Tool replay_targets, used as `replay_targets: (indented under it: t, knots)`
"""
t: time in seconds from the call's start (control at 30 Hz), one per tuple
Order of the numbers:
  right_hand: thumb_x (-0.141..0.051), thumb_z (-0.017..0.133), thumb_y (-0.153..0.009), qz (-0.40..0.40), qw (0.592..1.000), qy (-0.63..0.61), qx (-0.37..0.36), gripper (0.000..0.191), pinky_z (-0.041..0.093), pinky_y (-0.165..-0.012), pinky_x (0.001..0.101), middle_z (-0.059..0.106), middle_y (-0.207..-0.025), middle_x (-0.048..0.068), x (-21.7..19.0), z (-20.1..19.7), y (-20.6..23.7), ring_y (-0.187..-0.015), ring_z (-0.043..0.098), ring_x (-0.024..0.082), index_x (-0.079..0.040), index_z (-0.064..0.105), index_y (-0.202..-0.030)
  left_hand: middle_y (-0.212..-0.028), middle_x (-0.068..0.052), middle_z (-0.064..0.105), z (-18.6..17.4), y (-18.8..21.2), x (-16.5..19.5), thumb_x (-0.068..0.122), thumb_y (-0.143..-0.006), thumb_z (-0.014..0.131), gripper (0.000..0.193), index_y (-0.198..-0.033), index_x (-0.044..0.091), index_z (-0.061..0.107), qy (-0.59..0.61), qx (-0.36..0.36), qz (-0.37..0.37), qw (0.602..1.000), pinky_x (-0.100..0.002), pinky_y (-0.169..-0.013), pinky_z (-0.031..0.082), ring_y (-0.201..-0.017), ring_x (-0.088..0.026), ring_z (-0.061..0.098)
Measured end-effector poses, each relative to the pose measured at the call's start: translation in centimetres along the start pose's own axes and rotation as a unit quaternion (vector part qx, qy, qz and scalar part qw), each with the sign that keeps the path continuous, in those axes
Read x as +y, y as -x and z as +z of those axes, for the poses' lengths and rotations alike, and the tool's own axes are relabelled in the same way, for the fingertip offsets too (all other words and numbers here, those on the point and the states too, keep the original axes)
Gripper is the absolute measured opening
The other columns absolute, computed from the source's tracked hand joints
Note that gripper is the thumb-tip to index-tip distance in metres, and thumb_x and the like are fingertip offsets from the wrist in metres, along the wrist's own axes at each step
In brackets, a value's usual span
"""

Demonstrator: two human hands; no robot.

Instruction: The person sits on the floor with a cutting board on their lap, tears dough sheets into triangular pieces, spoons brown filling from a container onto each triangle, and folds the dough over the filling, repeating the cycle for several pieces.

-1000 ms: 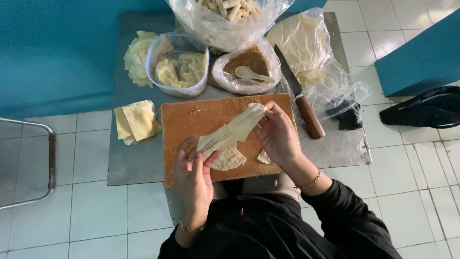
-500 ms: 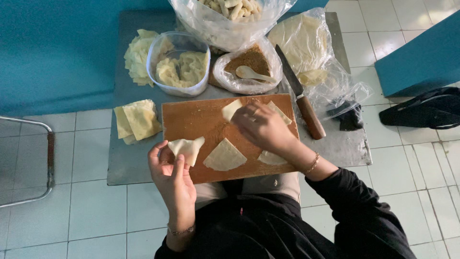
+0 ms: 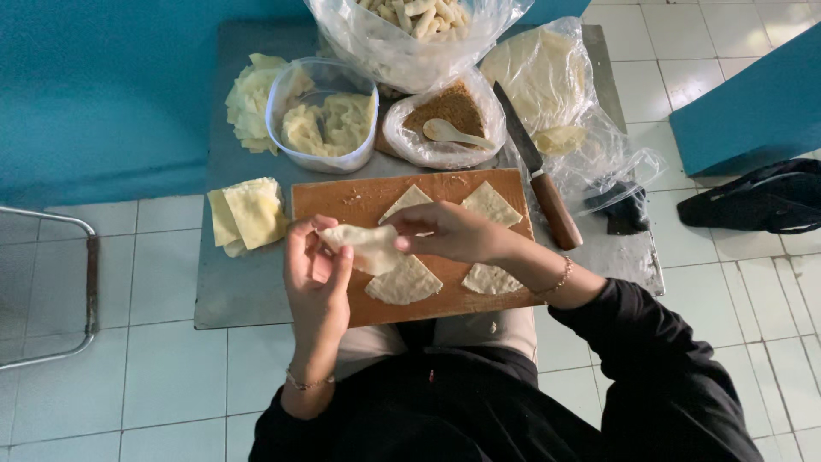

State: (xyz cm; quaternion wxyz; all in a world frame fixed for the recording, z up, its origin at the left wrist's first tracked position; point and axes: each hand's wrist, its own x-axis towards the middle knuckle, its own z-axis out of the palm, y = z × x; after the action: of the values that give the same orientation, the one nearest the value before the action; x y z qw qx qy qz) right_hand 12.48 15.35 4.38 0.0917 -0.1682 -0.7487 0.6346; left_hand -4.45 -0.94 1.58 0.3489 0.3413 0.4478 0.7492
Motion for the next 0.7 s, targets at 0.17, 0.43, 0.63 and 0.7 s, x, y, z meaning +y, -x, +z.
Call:
replay_targets:
  t: [0.17, 0.43, 0.63, 0.7]
  knots:
    - [-0.022, 0.075, -0.103, 0.013, 0.998, 0.010, 0.068, 0.027, 0.049, -0.064, 0.0326, 0.069, -0.086, 0.007, 1.7, 0.8, -3.1, -0.074, 0.059, 0.013, 0.004, 0.071, -0.111, -0.110, -0.003, 0.055, -1.2, -2.5, 0.9, -0.004, -0.098, 0.068, 0.033, -0.127, 0.004, 0.055, -0.225, 0.040, 0.069, 0.971, -0.022, -0.070, 0.042, -0.077, -0.009, 0.049]
    - [-0.013, 0.077, -0.083, -0.012, 0.948, 0.298, 0.116, 0.045, 0.057, -0.063, 0.0349, 0.072, -0.075, 0.010, 0.8, 3.3, -4.3, -0.068, 0.072, 0.022, -0.005, 0.058, -0.123, -0.082, -0.005, 0.067, -3.5, -2.0, -0.4, -0.008, -0.087, 0.068, 0.036, -0.120, 0.005, 0.061, -0.404, 0.052, 0.023, 0.913, -0.028, -0.061, 0.055, -0.068, -0.012, 0.067]
    - [-0.015, 0.076, -0.086, 0.017, 0.972, 0.218, 0.087, 0.052, 0.059, -0.062, 0.0305, 0.073, -0.073, 0.007, -1.0, 3.3, -4.0, -0.067, 0.075, 0.018, -0.005, 0.050, -0.130, -0.080, -0.007, 0.065, -4.2, -2.1, 0.7, -0.008, -0.087, 0.067, 0.035, -0.119, 0.004, 0.061, -0.443, 0.042, 0.054, 0.894, -0.031, -0.064, 0.055, -0.067, -0.016, 0.066]
    - [-0.016, 0.077, -0.084, 0.018, 0.973, 0.219, 0.074, 0.052, 0.058, -0.061, 0.0302, 0.073, -0.072, 0.007, -1.1, 3.2, -4.2, -0.067, 0.074, 0.018, -0.005, 0.051, -0.128, -0.080, -0.007, 0.065, -4.5, -2.4, 1.2, -0.008, -0.085, 0.067, 0.035, -0.118, 0.004, 0.061, -0.460, 0.032, 0.065, 0.885, -0.032, -0.064, 0.054, -0.066, -0.018, 0.065]
